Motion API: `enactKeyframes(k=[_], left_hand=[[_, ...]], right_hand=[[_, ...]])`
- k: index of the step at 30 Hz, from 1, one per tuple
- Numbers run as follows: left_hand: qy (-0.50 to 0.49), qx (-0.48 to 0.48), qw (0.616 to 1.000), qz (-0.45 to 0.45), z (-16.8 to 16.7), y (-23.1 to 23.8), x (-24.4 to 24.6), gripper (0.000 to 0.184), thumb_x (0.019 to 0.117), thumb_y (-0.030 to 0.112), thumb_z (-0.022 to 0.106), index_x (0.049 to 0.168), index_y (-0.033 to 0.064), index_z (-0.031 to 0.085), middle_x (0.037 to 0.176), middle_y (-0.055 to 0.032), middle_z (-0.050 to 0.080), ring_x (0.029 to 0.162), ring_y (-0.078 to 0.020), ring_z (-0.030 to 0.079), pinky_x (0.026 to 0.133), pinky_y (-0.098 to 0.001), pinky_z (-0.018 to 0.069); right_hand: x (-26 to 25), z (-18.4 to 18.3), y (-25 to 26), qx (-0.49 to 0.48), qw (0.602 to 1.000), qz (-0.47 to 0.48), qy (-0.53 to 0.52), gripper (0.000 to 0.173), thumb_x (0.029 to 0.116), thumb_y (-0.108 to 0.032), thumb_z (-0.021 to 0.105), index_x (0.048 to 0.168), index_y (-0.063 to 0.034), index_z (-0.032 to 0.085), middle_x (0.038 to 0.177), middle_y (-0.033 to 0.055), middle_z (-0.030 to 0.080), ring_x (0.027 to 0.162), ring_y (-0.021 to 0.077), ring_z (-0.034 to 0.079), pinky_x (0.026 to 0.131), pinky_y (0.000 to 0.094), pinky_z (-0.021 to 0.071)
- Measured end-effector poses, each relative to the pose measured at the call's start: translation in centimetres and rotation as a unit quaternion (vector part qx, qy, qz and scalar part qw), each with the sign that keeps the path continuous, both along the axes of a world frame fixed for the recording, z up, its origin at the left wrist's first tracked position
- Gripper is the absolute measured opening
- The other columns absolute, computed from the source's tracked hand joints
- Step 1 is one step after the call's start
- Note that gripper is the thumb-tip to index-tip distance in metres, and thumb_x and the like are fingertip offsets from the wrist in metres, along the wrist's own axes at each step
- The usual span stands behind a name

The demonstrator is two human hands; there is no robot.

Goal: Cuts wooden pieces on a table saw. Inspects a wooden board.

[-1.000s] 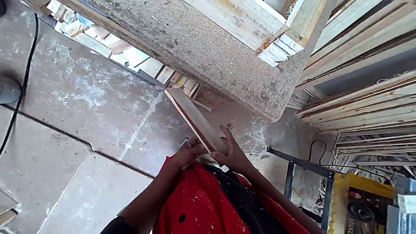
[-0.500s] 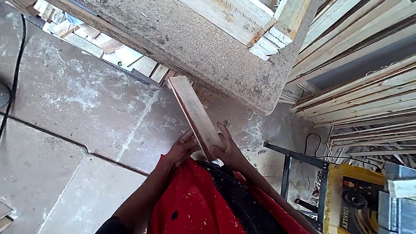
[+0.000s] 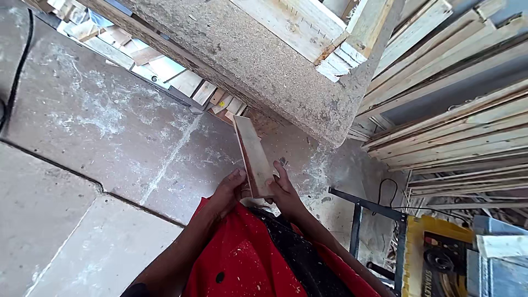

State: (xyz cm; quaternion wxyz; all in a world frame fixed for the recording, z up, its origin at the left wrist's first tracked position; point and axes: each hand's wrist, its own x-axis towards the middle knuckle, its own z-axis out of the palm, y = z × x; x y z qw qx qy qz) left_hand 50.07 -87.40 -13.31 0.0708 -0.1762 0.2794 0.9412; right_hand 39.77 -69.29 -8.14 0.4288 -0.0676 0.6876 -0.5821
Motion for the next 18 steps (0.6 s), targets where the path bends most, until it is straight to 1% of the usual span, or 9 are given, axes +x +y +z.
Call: enactKeyframes(k=[1,2,5,7,9,12,14,16,18], left_hand=[[-0.009,-0.017,1.0,-0.01,0.0,0.1,0.3,0.047,0.1063,0.041,0.05,0.142,0.0103,0.053,0.123,-0.0145,0.068,0.107,-0.0246,0.07,0.093,-0.0434,0.0585],[-0.032,-0.036,0.999,-0.01,-0.1,0.4,0.5,0.049,0.1039,0.04,0.056,0.142,0.0085,0.053,0.122,-0.0152,0.069,0.106,-0.0254,0.07,0.093,-0.0441,0.0585],[-0.151,-0.092,0.984,0.026,-1.4,0.8,0.5,0.037,0.0959,0.006,0.069,0.13,-0.0012,0.056,0.106,-0.0176,0.072,0.092,-0.0265,0.072,0.085,-0.0433,0.0613],[-0.221,-0.133,0.966,0.02,-3.9,-0.2,1.1,0.037,0.0955,0.006,0.069,0.13,-0.0017,0.057,0.104,-0.0172,0.072,0.088,-0.0256,0.073,0.08,-0.0408,0.0627],[-0.294,-0.18,0.939,0.013,-8.1,-2.0,2.9,0.039,0.0999,0.016,0.065,0.136,0.0013,0.056,0.107,-0.0192,0.071,0.085,-0.0276,0.073,0.075,-0.0417,0.0633],[-0.415,-0.225,0.882,-0.006,-16.7,-5.3,6.6,0.043,0.1034,0.027,0.06,0.138,0.0011,0.055,0.115,-0.0244,0.069,0.092,-0.034,0.073,0.078,-0.049,0.0622],[-0.501,-0.219,0.837,-0.007,-21.5,-6.9,8.0,0.041,0.1024,0.024,0.061,0.132,-0.0042,0.056,0.118,-0.0271,0.066,0.096,-0.0352,0.072,0.08,-0.0489,0.062],[-0.56,-0.219,0.799,-0.023,-24.2,-7.9,8.0,0.04,0.1028,0.021,0.059,0.133,-0.0054,0.055,0.122,-0.0273,0.064,0.098,-0.0342,0.072,0.079,-0.0465,0.063],[-0.564,-0.245,0.787,-0.041,-24.8,-9.1,6.0,0.04,0.1023,0.022,0.058,0.131,-0.0047,0.056,0.122,-0.0272,0.064,0.099,-0.0345,0.072,0.079,-0.0473,0.0631]], right_hand=[[0.0,-0.3,-0.2,0.038,0.999,0.024,0.031,0.076,0.1048,-0.019,0.052,0.164,-0.0225,0.004,0.111,0.011,0.068,0.076,0.0194,0.068,0.066,0.0355,0.0589],[0.0,-0.9,-0.4,0.067,0.996,0.05,0.044,0.082,0.1035,-0.018,0.055,0.164,-0.0196,0.0,0.11,0.0115,0.068,0.079,0.0205,0.069,0.07,0.038,0.0602],[-1.1,-4.4,-0.2,0.134,0.975,0.172,0.039,0.093,0.1014,-0.029,0.061,0.163,-0.0094,-0.005,0.114,0.0123,0.071,0.092,0.0183,0.073,0.085,0.0388,0.0617],[-1.9,-7.3,1.5,0.177,0.95,0.254,0.052,0.083,0.1031,-0.04,0.056,0.163,-0.0048,0.011,0.119,0.0123,0.071,0.098,0.0178,0.072,0.091,0.0394,0.0588],[-2.6,-10.0,5.2,0.24,0.93,0.272,0.066,0.07,0.1035,-0.041,0.053,0.16,-0.0057,0.03,0.123,0.0132,0.07,0.1,0.021,0.072,0.092,0.0428,0.0582],[-2.1,-13.7,15.2,0.355,0.919,0.161,0.059,0.058,0.1036,-0.035,0.056,0.153,-0.007,0.044,0.127,0.0164,0.068,0.105,0.0269,0.071,0.092,0.0472,0.0585],[0.5,-14.0,23.6,0.418,0.907,0.04,0.036,0.05,0.1042,-0.033,0.057,0.146,-0.0053,0.051,0.121,0.0183,0.07,0.103,0.0292,0.072,0.089,0.0489,0.0599],[3.5,-12.3,29.0,0.494,0.868,-0.036,-0.031,0.044,0.1051,-0.026,0.057,0.139,0.0016,0.055,0.119,0.0234,0.069,0.102,0.0333,0.071,0.088,0.0503,0.0585],[5.4,-11.6,31.5,0.566,0.817,-0.025,-0.107,0.041,0.1077,-0.023,0.05,0.139,0.0043,0.054,0.128,0.024,0.065,0.111,0.0326,0.067,0.096,0.0486,0.0535]])
